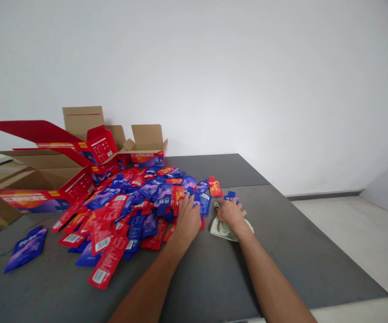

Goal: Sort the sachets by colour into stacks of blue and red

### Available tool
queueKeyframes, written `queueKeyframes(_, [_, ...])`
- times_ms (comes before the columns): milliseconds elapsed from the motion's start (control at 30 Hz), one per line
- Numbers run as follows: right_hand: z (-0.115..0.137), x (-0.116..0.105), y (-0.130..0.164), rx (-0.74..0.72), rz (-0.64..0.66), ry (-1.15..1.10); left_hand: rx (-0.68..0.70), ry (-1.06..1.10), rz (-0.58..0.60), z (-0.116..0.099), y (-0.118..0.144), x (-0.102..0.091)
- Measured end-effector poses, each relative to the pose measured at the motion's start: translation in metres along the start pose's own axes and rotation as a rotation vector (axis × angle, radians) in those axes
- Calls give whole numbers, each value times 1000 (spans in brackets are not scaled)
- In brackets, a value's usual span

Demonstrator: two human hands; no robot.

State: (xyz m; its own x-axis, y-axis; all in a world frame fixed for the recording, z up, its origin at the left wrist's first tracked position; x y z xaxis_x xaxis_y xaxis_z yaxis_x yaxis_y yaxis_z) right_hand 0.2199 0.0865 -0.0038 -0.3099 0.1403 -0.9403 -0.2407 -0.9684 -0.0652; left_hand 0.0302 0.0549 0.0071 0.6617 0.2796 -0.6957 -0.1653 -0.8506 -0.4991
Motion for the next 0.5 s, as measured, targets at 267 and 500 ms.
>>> queueKeyframes(267, [26,-18,3,-227,-149,-269,-109,213,-31,11,-6,-6])
queueKeyframes(500, [72,-31,32,-515,-270,-681,-467,755,-140,43,-1,-10])
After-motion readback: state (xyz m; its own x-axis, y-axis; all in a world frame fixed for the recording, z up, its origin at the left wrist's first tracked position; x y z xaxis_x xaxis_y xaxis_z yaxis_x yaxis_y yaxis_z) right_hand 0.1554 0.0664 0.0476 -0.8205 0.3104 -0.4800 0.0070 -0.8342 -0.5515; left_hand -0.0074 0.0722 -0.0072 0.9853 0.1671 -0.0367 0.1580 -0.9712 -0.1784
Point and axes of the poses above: each hand's wrist, its own y-axis away from the middle knuckle, its own x-axis out of the palm, z = x × y, the point moved 7 cm from there along -y, towards the middle knuckle, and after that the axes turned 2 degrees about -y, right-handed, at the moved point
